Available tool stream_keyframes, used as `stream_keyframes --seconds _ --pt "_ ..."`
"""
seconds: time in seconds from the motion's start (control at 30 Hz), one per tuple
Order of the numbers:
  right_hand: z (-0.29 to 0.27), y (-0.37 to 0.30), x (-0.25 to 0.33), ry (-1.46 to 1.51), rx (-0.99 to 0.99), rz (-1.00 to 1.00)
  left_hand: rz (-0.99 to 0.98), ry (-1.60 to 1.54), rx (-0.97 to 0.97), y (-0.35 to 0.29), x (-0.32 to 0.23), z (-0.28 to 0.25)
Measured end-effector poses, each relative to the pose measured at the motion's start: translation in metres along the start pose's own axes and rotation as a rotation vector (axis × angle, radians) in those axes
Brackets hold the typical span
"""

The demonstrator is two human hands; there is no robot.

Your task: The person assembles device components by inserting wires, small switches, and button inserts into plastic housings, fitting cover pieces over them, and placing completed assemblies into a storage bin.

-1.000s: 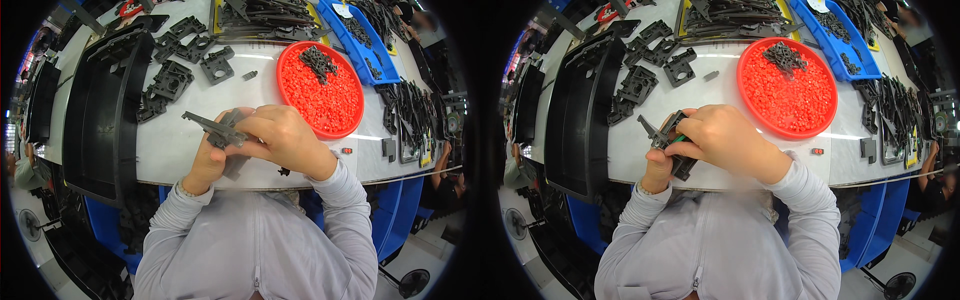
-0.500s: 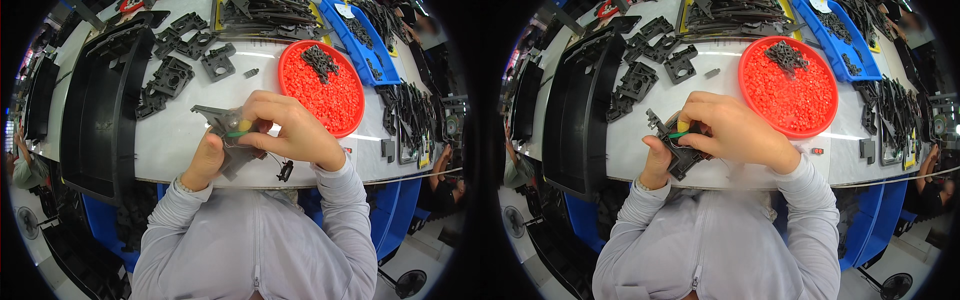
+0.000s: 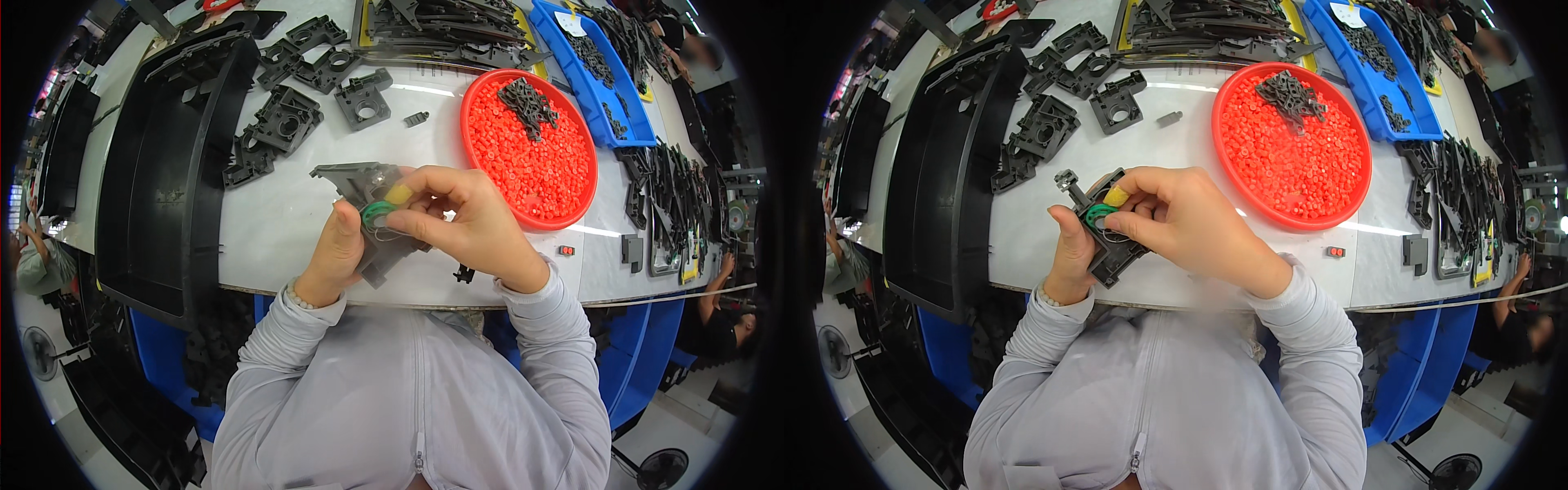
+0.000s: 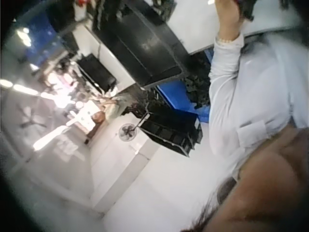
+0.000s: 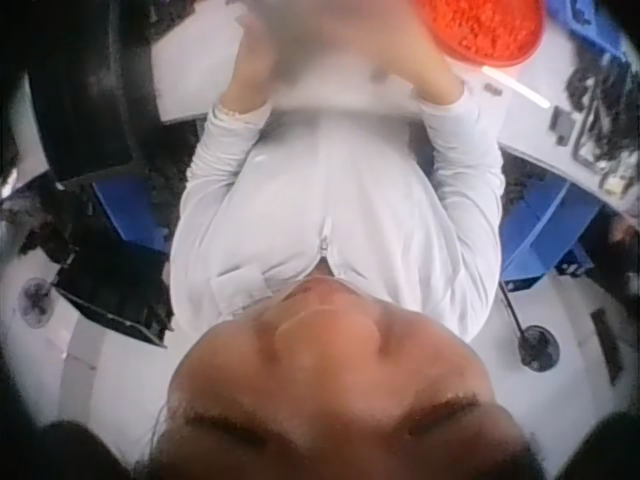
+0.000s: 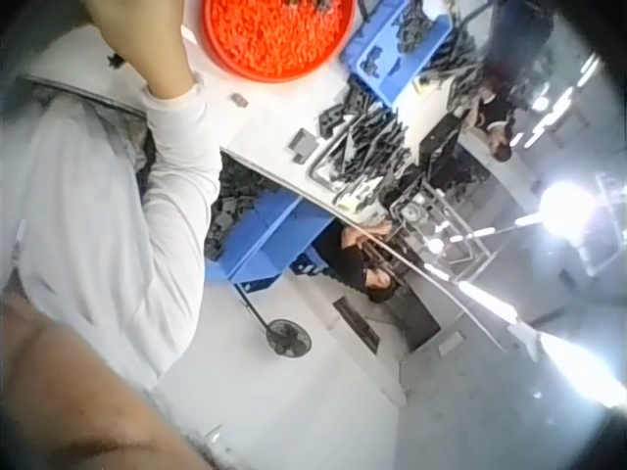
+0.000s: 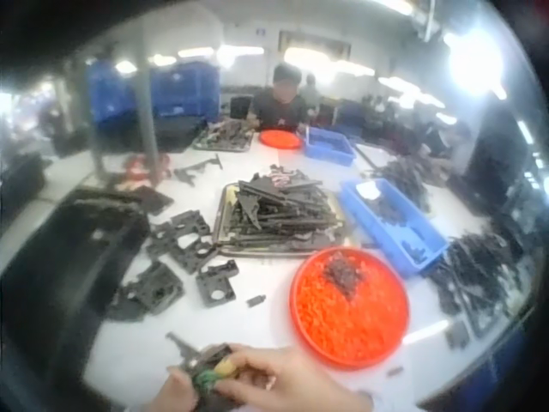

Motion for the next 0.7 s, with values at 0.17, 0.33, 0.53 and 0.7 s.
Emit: stream_keyframes --seconds 0.17,0.33,0.53,0.7 --pt "0.000 0.001 0.000 0.055 -0.037 0.073 -0.019 -0.010 0.027 0.001 0.001 -0.002" --pt "0.002 -0.003 -0.004 0.102 -0.079 0.084 -0.046 0.152 0.025 -0.001 0.000 -0.003" --pt "0.005 -0.002 -0.007 0.095 -0.152 0.092 0.027 0.004 0.007 0.001 0.001 -0.001" --pt "0.008 0.002 -0.012 -0.267 -0.317 -0.321 0.067 0.036 -0.026 0.002 0.003 -0.002"
Point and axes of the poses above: each hand's wrist, its own y-axis towards the middle knuckle, its own z-axis out of the palm, x = y × z, the point moved 2 cm from there along y, towards the middle knuckle, and after that the axes turned 1 degree about -y, right-handed, at the moved point
